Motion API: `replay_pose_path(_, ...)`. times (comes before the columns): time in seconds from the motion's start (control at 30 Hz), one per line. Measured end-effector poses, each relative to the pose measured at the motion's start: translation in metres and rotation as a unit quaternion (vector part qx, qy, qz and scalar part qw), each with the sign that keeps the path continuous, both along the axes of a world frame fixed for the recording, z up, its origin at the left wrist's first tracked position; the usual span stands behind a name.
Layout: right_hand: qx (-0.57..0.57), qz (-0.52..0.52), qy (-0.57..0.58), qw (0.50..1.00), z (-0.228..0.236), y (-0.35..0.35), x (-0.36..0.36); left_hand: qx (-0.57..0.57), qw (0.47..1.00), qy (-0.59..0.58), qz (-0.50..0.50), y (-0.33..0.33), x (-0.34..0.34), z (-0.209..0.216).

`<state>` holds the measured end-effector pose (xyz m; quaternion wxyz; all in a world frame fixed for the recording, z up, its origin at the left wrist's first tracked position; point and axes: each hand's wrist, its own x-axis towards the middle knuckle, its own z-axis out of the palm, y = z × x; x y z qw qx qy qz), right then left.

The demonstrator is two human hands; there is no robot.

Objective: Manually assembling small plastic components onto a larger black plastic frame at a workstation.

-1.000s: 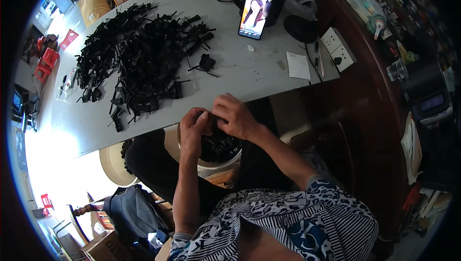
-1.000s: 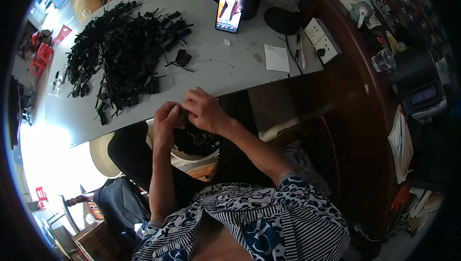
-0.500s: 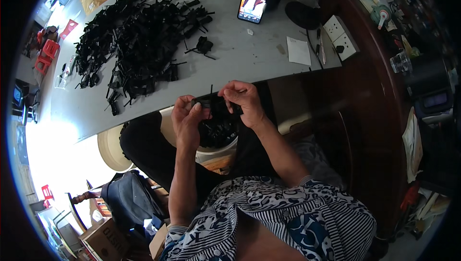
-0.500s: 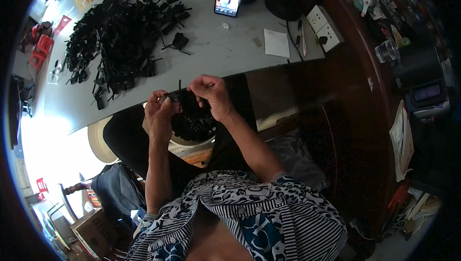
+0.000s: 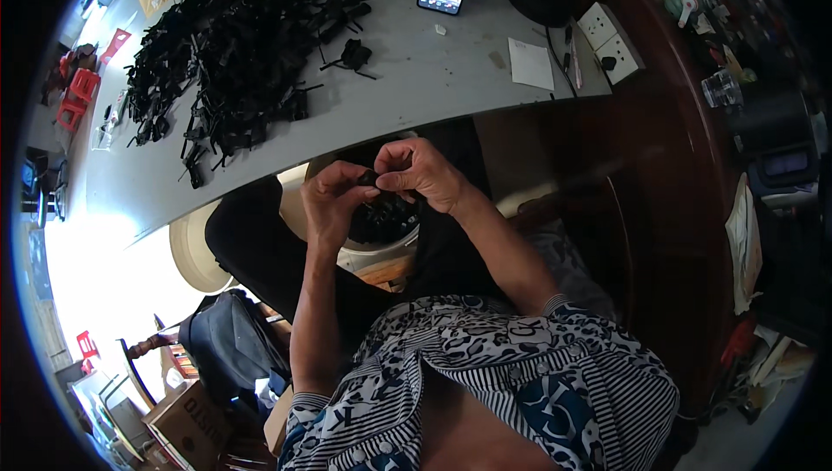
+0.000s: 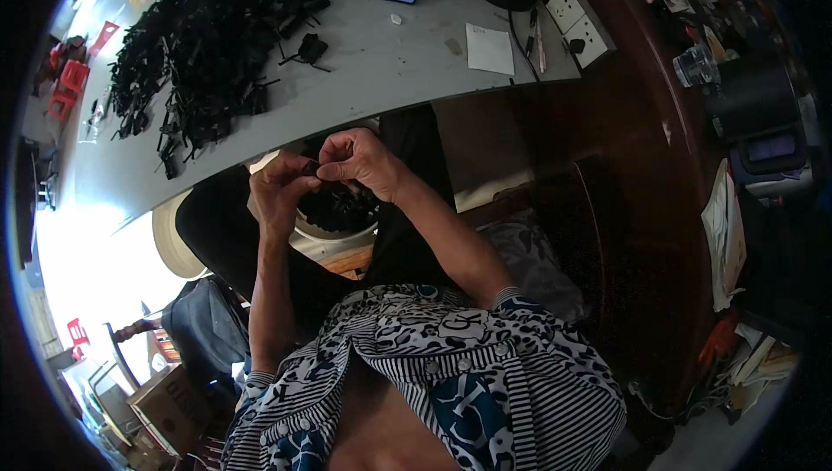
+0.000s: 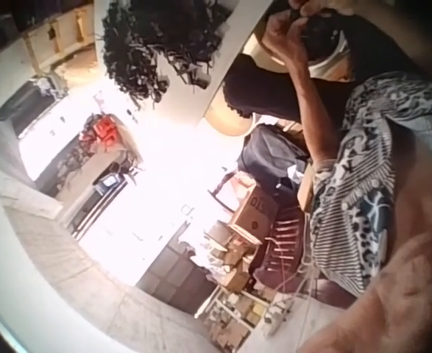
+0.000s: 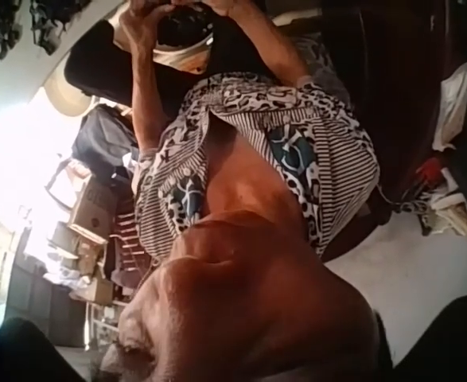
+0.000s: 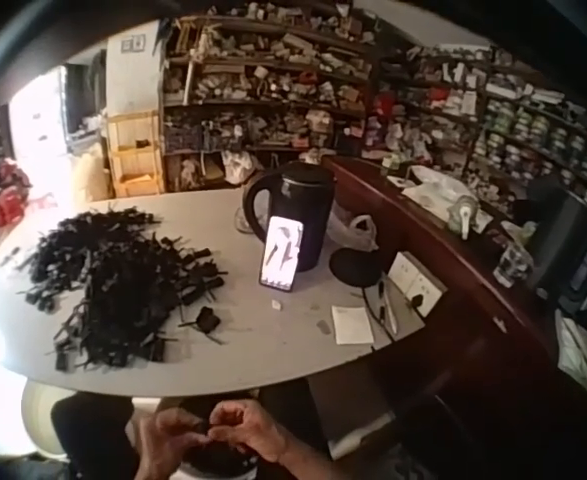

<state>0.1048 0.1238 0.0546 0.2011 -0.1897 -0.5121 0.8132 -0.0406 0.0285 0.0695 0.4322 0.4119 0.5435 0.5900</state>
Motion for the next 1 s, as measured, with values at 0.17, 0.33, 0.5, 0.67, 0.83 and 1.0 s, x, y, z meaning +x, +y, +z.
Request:
replay_pose_path(0.17,-0.084,-0.144,0.017,0.986,-0.007,-0.029,-0.007,0.019,0.958,0.271,0.089,-0.005,0.009,0.004)
replay_pose_path(0.33,-0.152,-0.141,0.091,0.974,-0.011,-0.041,-0.012,0.029,0.947,0.298,0.113,-0.008,0.015,0.006)
replay_pose_path(0.5,-0.159,-0.13,0.107,0.973,-0.009,-0.042,-0.013,0.1,0.916,0.37,0.121,-0.009,0.023,0.015)
replay_pose_path(0.67,-0.202,-0.129,0.111,0.964,-0.008,-0.041,-0.013,0.176,0.881,0.422,0.117,-0.009,0.024,0.007)
replay_pose_path(0.83,-0.217,-0.083,0.074,0.97,-0.005,-0.039,-0.01,0.224,0.833,0.499,0.09,-0.015,0.028,0.01)
replay_pose_path(1.0,-0.215,-0.083,0.08,0.97,-0.01,-0.04,-0.008,0.225,0.824,0.513,0.085,-0.017,0.031,0.006)
